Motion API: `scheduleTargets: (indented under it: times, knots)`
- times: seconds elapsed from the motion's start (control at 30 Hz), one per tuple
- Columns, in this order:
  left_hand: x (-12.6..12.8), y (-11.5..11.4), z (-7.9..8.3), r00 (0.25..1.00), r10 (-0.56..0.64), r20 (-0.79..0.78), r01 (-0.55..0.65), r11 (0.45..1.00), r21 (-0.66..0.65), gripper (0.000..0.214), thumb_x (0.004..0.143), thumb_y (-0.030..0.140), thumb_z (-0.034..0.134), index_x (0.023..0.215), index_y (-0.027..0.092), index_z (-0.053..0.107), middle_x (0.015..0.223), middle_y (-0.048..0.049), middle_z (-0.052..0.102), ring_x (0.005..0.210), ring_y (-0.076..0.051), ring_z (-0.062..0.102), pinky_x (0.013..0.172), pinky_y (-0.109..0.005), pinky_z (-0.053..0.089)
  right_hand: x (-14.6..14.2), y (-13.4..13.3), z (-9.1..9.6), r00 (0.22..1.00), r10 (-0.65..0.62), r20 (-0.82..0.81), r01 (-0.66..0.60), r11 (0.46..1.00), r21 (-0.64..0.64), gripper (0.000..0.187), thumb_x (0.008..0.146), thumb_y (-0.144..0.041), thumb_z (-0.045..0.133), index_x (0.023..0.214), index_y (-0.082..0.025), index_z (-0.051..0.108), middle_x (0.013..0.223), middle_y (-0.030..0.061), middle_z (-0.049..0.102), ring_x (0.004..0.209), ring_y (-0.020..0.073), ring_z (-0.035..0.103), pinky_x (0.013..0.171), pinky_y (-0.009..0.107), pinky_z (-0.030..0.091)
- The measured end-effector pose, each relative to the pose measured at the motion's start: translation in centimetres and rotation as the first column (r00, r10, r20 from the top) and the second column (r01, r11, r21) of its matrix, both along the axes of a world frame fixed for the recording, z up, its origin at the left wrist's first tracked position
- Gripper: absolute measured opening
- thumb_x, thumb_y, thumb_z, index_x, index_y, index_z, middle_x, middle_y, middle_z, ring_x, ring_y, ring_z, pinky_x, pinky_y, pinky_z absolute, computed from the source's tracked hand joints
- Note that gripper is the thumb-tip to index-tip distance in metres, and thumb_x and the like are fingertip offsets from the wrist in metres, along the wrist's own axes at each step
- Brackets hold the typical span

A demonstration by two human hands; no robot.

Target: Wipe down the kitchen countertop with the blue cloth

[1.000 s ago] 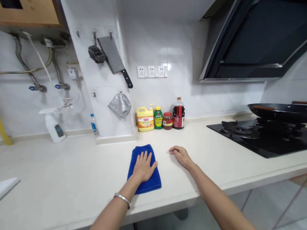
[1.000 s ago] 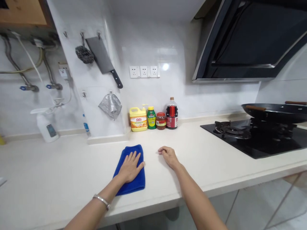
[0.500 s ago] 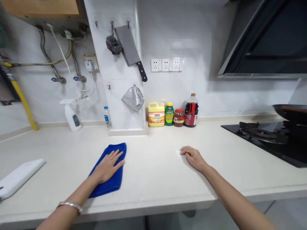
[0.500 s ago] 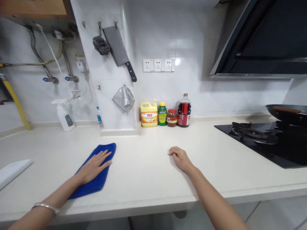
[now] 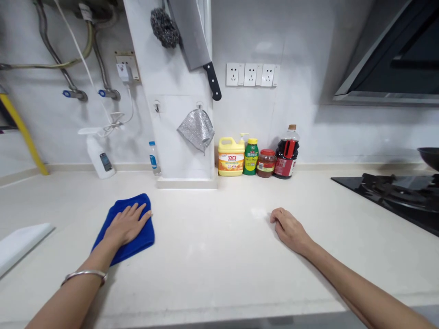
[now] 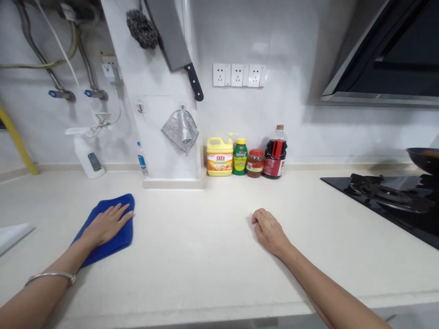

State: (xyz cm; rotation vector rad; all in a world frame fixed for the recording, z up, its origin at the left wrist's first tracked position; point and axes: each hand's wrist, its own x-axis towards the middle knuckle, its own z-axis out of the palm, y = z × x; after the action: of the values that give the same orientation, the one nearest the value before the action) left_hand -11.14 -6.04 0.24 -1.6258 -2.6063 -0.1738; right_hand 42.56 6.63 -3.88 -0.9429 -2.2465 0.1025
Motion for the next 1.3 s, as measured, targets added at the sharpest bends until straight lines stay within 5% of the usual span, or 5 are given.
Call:
scheduleTargets:
  times: [0.3,0.53,1.3]
  knots:
    - [-1.7,4.1,0.0,0.995,0.097,0.017,-0.096,0.995,-0.022,0.073,0.092,0.055,0.019,0.153,0.016,0.023,0.163,-0.0141,0.017,0.15,-0.035,0.015,0.122,-0.055,0.016,-0.3,-0.2,0.4,0.999,-0.036,0.026,0.037,0.999,-0.023,0.023,0.08,-0.006,0.038,0.088,-0.024,0.05,0.092,0.0043,0.058,0.085,0.0201,0.056,0.076,0.032,0.045]
    - [-0.4,4.2,0.7,0.997,0.083,-0.006,-0.083,0.996,-0.042,0.073,0.092,0.057,0.02,0.153,0.016,0.024,0.161,-0.0177,0.018,0.149,-0.037,0.019,0.12,-0.058,0.021,-0.6,-0.1,0.4,0.998,-0.055,0.025,0.055,0.998,-0.013,0.023,0.076,-0.004,0.04,0.086,-0.023,0.049,0.09,0.0038,0.056,0.082,0.0197,0.053,0.075,0.032,0.043]
    - [15.1,8.8,0.7,0.93,-0.366,0.031,0.367,0.929,-0.05,0.072,0.093,0.061,0.023,0.152,0.021,0.026,0.162,-0.0107,0.017,0.151,-0.028,0.012,0.124,-0.049,0.014,-1.2,0.4,0.4,0.99,-0.126,0.069,0.125,0.992,0.018,0.023,0.074,-0.002,0.045,0.086,-0.02,0.053,0.092,0.0058,0.056,0.084,0.0193,0.052,0.079,0.03,0.039]
